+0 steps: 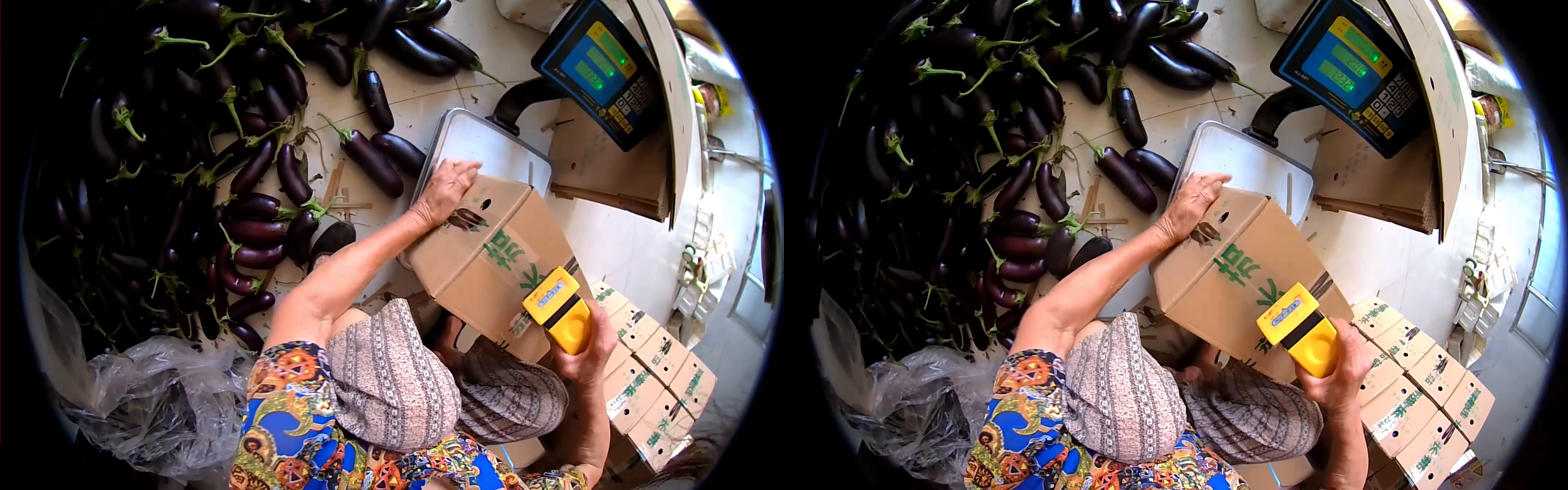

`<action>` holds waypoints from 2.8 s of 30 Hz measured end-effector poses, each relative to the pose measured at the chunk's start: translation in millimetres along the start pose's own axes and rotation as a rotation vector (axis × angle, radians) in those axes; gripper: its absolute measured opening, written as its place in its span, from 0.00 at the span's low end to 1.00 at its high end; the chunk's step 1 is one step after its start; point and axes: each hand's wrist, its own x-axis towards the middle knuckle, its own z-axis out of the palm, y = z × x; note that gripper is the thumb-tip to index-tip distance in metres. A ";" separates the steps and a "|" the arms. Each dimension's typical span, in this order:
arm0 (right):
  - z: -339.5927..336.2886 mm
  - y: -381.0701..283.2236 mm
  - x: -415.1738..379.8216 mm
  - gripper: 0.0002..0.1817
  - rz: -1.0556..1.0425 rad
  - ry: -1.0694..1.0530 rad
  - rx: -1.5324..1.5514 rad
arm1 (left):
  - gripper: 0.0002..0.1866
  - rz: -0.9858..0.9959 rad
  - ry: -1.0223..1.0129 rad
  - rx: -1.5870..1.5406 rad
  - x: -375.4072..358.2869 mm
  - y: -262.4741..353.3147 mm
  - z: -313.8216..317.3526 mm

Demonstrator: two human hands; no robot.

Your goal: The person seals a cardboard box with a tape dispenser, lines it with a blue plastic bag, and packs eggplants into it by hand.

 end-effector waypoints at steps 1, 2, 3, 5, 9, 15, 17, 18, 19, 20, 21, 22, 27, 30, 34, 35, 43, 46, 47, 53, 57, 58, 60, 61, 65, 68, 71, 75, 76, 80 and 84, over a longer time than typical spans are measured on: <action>-0.9 1.4 -0.5 0.31 0.007 -0.001 -0.008 | 0.21 -0.019 0.053 0.019 0.8 -6.5 1.8; -1.3 2.1 -1.7 0.31 0.016 0.003 -0.015 | 0.22 -0.046 0.022 0.008 1.1 -12.1 3.6; -1.4 1.9 -2.0 0.31 0.018 0.003 -0.020 | 0.22 -0.076 -0.003 0.001 0.6 -10.3 1.0; -2.2 0.9 -0.8 0.31 0.008 0.007 -0.013 | 0.26 -0.143 -0.043 -0.052 0.3 -5.9 -1.8; -0.6 1.7 -2.8 0.31 -0.021 0.049 -0.020 | 0.37 -0.234 -0.187 -0.044 1.9 38.1 -2.3; -2.2 1.6 -1.1 0.31 -0.071 0.073 -0.012 | 0.35 -0.120 -0.204 0.048 4.8 130.0 -8.5; -2.7 4.9 -3.6 0.32 -0.077 0.081 0.000 | 0.32 0.023 -0.186 0.224 4.1 141.6 -0.6; -1.7 8.2 -4.2 0.32 -0.101 0.097 0.006 | 0.32 0.047 -0.187 0.337 3.5 144.5 2.5; -1.9 8.8 -4.4 0.31 -0.102 0.095 0.013 | 0.31 0.072 -0.183 0.454 3.7 147.7 4.5; -2.3 8.7 -4.4 0.31 -0.102 0.095 0.019 | 0.31 0.102 -0.179 0.570 5.3 151.4 6.4; -1.8 9.5 -4.8 0.31 -0.100 0.102 0.022 | 0.31 0.127 -0.188 0.656 6.7 155.3 8.3; -1.1 10.2 -5.4 0.31 -0.099 0.107 0.026 | 0.32 0.152 -0.195 0.742 7.4 159.2 10.0; -1.2 11.5 -9.8 0.35 -0.118 0.107 -0.023 | 0.32 0.204 -0.215 1.015 3.8 176.4 26.8; -6.7 8.8 -3.5 0.35 -0.121 0.061 -0.048 | 0.34 0.255 -0.177 1.111 0.0 169.9 31.3; -24.2 7.7 -8.7 0.35 -0.113 -0.059 -0.096 | 0.33 0.256 -0.207 1.084 4.7 170.0 26.3; -28.6 13.5 -19.0 0.36 -0.094 -0.078 -0.122 | 0.32 0.314 -0.236 1.125 4.8 166.9 21.8; -37.9 113.5 -150.1 0.32 0.096 0.055 -0.076 | 0.20 0.185 -0.308 1.194 6.7 169.1 24.6; -18.4 135.6 -176.9 0.33 0.103 0.087 -0.043 | 0.35 0.086 -0.263 1.072 6.7 182.4 28.7; -11.3 140.9 -181.2 0.31 0.110 0.108 -0.013 | 0.35 0.107 -0.255 1.072 6.7 180.8 28.4; 25.3 158.6 -177.8 0.28 0.151 0.142 0.141 | 0.33 0.203 -0.248 1.049 8.5 174.4 25.7; 64.9 163.1 -180.4 0.28 0.173 0.167 0.282 | 0.32 0.287 -0.255 1.055 15.9 170.2 18.5; 72.0 160.3 -176.9 0.28 0.125 0.202 0.306 | 0.31 0.317 -0.260 1.061 17.5 170.0 16.3; 93.6 150.4 -171.3 0.30 0.147 0.182 0.410 | 0.30 0.315 -0.271 1.085 23.9 171.2 6.3; 107.9 146.0 -167.1 0.31 0.093 0.249 0.456 | 0.30 0.318 -0.271 1.103 27.6 170.5 1.0; 140.3 143.0 -160.6 0.33 0.081 0.307 0.528 | 0.29 0.252 -0.289 1.156 31.7 175.0 -2.0; 153.3 148.6 -161.6 0.31 0.106 0.338 0.532 | 0.29 0.327 -0.299 1.246 32.6 172.6 -3.1; 160.4 153.8 -156.6 0.31 0.062 0.372 0.544 | 0.31 0.505 -0.331 1.430 33.0 168.8 -3.6; 163.1 153.7 -154.3 0.30 0.048 0.368 0.582 | 0.38 0.565 -0.504 1.452 19.4 184.2 27.1; 161.9 152.5 -153.7 0.29 0.045 0.372 0.596 | 0.42 0.543 -0.621 1.406 9.4 187.6 44.1; 158.8 153.4 -153.7 0.33 0.033 0.373 0.490 | 0.45 0.509 -0.642 1.243 -18.7 182.9 89.3; 166.7 155.8 -155.1 0.32 -0.037 0.476 0.498 | 0.45 0.509 -0.641 1.200 -47.3 185.7 137.5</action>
